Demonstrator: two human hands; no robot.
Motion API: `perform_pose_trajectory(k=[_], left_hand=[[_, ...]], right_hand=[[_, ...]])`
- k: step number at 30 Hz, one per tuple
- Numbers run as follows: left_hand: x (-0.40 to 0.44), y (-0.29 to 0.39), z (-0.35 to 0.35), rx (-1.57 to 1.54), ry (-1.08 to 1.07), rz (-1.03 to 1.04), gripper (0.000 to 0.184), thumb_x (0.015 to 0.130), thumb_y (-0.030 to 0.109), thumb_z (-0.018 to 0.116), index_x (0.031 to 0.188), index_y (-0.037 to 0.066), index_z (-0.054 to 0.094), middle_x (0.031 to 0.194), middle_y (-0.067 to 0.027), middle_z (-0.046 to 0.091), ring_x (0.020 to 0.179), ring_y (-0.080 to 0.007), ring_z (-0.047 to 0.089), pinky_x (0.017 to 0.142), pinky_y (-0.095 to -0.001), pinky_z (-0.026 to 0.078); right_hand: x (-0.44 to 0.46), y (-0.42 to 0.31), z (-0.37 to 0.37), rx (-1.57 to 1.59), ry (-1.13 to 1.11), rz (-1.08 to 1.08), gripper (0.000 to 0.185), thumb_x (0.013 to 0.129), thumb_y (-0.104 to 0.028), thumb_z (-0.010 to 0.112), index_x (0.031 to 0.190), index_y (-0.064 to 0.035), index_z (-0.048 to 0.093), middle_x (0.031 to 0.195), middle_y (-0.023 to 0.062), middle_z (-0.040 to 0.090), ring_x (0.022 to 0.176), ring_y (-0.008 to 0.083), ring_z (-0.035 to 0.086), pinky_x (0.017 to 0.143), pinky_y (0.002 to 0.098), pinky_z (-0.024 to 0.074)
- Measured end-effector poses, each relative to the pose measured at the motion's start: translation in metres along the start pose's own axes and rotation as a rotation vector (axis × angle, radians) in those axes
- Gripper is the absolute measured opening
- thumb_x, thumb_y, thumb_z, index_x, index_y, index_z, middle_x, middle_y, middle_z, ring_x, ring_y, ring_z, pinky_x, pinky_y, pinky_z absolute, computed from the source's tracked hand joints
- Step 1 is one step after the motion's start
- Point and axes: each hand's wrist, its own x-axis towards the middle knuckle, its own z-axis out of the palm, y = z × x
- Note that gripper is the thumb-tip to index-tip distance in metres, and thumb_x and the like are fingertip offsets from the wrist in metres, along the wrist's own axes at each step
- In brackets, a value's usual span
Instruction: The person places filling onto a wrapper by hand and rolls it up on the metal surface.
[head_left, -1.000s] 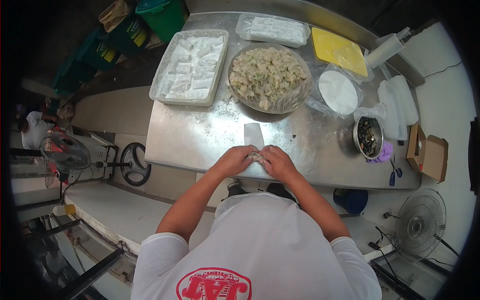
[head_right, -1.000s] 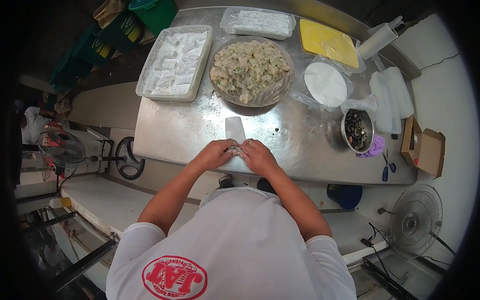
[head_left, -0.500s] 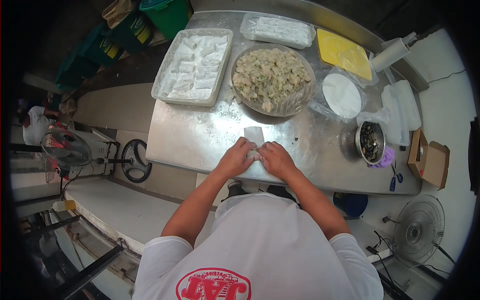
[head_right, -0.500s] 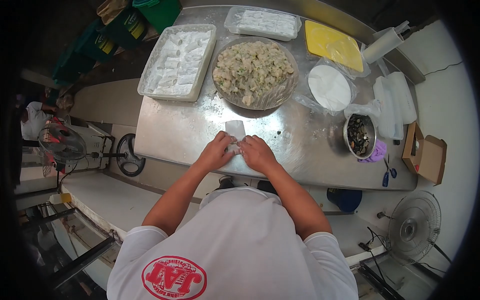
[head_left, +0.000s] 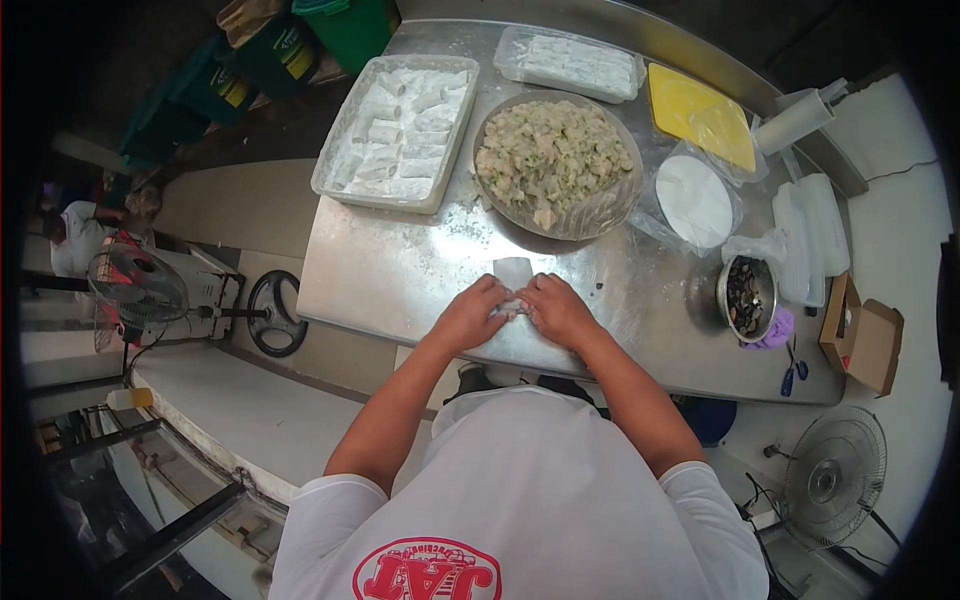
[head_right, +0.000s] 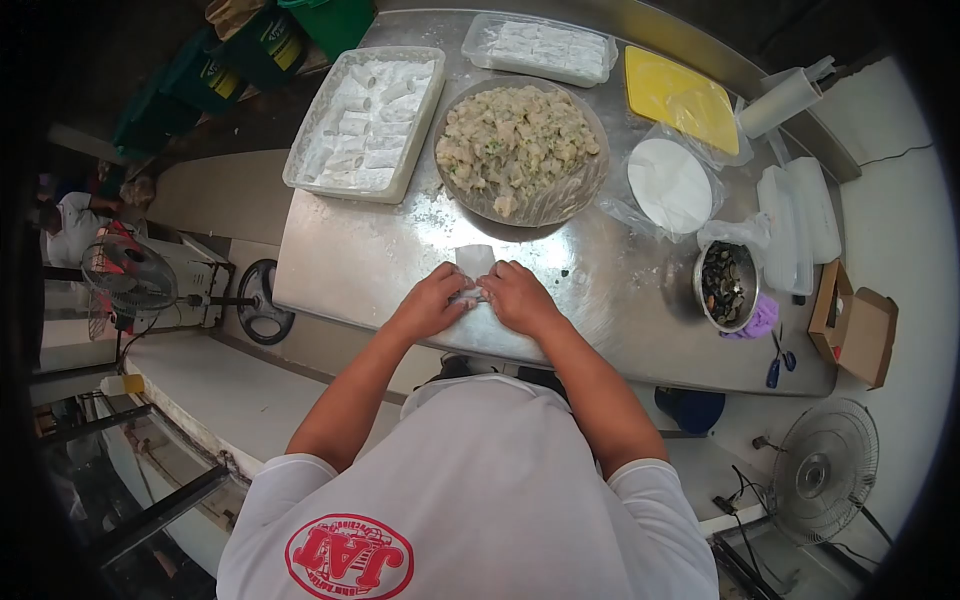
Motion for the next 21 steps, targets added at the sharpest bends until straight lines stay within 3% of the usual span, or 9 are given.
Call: perform_pose_trajectory(k=[3,6,9,11,15,18,21], left_hand=[[0.008,-0.017,0.006,0.04,-0.007,0.021,0.022,0.085,0.008,0.071,0.105,0.002,0.066,0.103,-0.0169,0.062,0.095,-0.0371,0.062,0.084,-0.0443,0.051],[0.011,-0.021,0.011,0.07,0.037,0.016,0.02,0.085,0.007,0.07,0.104,0.002,0.067,0.103,-0.0175,0.062,0.094,-0.0371,0.062,0.083,-0.0444,0.052],[0.007,-0.009,0.011,0.059,0.089,-0.118,0.024,0.083,0.007,0.071,0.106,0.002,0.067,0.104,-0.0181,0.061,0.099,-0.0387,0.061,0.085,-0.046,0.052],[0.005,-0.009,0.009,0.114,0.092,0.053,0.027,0.085,0.006,0.068,0.112,0.003,0.064,0.106,-0.0174,0.061,0.098,-0.0379,0.062,0.084,-0.0461,0.052],[0.004,-0.017,0.014,0.171,0.132,0.046,0.032,0.084,0.007,0.07,0.115,0.003,0.062,0.107,-0.0173,0.06,0.099,-0.0388,0.061,0.085,-0.0463,0.052],[0.003,-0.014,0.015,0.19,0.131,-0.014,0.035,0.081,0.007,0.073,0.115,0.002,0.062,0.108,-0.0169,0.059,0.1,-0.0396,0.06,0.087,-0.0465,0.051],[0.0,-0.014,0.014,0.208,0.182,0.11,0.036,0.081,0.009,0.074,0.114,0.002,0.063,0.108,-0.0172,0.059,0.101,-0.0398,0.059,0.089,-0.047,0.05]], right_hand=[[0.003,-0.011,-0.006,0.125,0.131,-0.041,0.025,0.085,-0.012,0.069,0.109,-0.0057,0.07,0.1,0.0109,0.062,0.094,0.0312,0.059,0.085,0.0417,0.0502],[0.003,-0.003,0.002,0.065,0.067,0.008,0.024,0.086,-0.012,0.07,0.108,-0.0045,0.07,0.101,0.0128,0.06,0.095,0.0316,0.059,0.085,0.0415,0.0506],[0.01,0.001,0.004,-0.012,-0.016,0.025,0.025,0.084,-0.01,0.071,0.108,-0.0041,0.07,0.103,0.0138,0.06,0.096,0.0319,0.06,0.084,0.0418,0.0506],[0.013,0.002,0.001,0.0,0.001,0.025,0.025,0.084,-0.01,0.071,0.109,-0.0045,0.07,0.103,0.0132,0.06,0.096,0.0319,0.059,0.084,0.0418,0.0504],[0.013,-0.013,-0.006,0.07,0.148,-0.029,0.025,0.087,-0.013,0.069,0.111,-0.0062,0.071,0.102,0.0118,0.061,0.096,0.0316,0.059,0.084,0.0419,0.0499],[0.011,-0.003,-0.001,-0.042,0.039,-0.044,0.028,0.087,-0.015,0.069,0.114,-0.0069,0.07,0.106,0.0115,0.06,0.099,0.031,0.058,0.087,0.0415,0.0492],[0.013,-0.001,0.001,-0.064,-0.022,0.015,0.032,0.084,-0.014,0.072,0.115,-0.0071,0.07,0.108,0.0109,0.061,0.102,0.0308,0.057,0.091,0.0417,0.048]])
